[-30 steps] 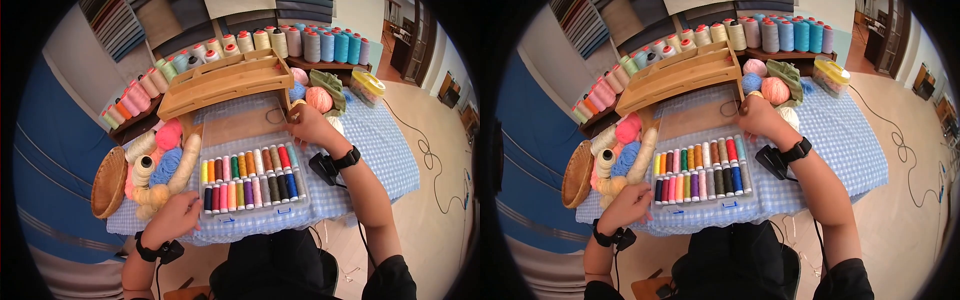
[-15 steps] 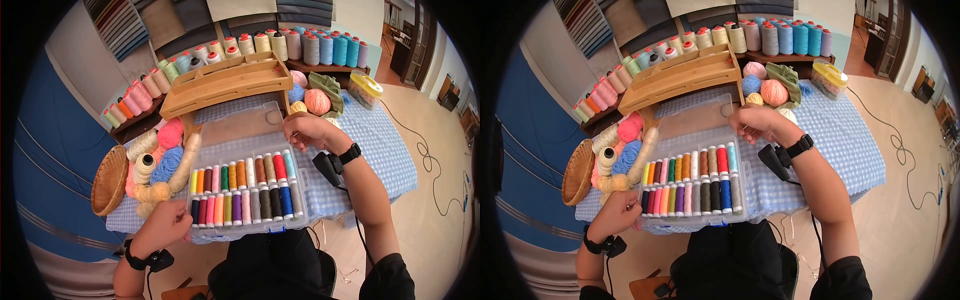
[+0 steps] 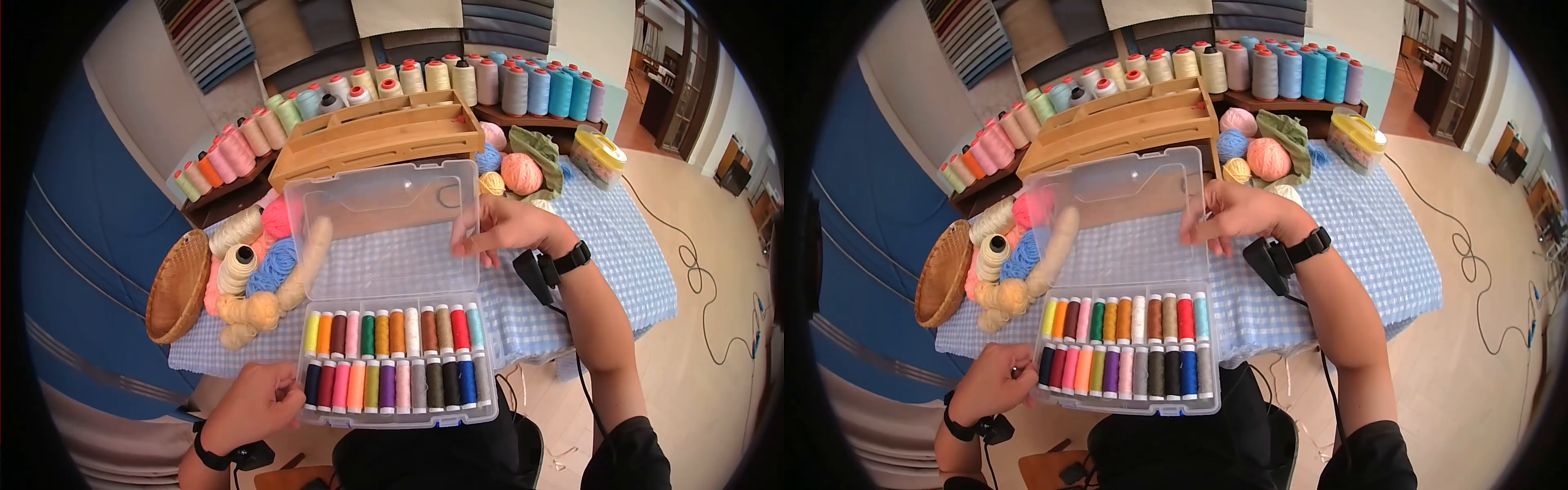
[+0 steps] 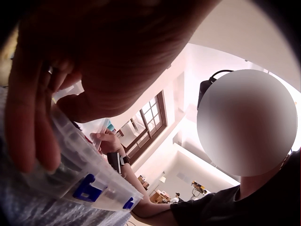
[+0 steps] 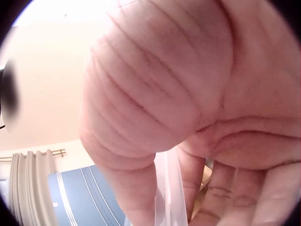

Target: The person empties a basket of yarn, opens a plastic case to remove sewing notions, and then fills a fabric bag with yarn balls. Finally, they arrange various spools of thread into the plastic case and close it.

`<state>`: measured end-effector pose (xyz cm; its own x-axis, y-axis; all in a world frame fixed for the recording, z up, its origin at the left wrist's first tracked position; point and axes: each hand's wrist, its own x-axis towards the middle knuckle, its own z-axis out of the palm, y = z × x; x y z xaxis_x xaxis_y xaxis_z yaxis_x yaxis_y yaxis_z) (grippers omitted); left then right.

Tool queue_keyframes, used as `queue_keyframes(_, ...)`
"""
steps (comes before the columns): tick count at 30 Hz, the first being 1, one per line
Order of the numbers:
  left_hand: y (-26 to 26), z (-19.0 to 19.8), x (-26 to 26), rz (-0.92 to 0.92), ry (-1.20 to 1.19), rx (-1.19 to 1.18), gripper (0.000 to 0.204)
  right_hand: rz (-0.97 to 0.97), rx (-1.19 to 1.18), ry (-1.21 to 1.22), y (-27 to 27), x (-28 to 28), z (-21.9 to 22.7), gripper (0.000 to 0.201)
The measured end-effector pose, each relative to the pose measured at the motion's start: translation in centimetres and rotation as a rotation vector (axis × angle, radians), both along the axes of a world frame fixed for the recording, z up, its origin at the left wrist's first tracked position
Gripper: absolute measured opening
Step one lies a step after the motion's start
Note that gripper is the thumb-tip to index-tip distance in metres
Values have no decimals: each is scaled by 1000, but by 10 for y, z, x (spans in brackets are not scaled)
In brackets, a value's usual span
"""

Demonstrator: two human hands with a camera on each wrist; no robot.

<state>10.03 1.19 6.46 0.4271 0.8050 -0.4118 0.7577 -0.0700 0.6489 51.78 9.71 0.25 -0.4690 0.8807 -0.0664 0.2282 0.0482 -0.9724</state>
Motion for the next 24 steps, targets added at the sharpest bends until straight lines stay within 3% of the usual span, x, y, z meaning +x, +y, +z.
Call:
queue_keyframes(4, 0, 0, 3, -50, 28, 100, 18, -45, 227, 28, -10, -13, 14, 18)
queue_keyframes(8, 24, -18, 17, 41, -128, 86, 21, -102, 291, -25, -10, 0, 22, 22)
queue_keyframes(10, 39, -30, 24, 28, -215, 107, 23, -46, 545, 124, 4, 9, 7, 27)
queue_keyframes(15, 65, -48, 43, 53, -284, 119, 25, -63, 497, 207, 9, 22, 7, 28)
queue_keyframes(20, 75, -58, 45, 70, -279, 91, 26, -106, 493, -121, 9, 29, 5, 29)
queue_keyframes(24, 84, -72, 33, 62, -297, 38, 19, -93, 519, -82, 8, 26, 4, 37)
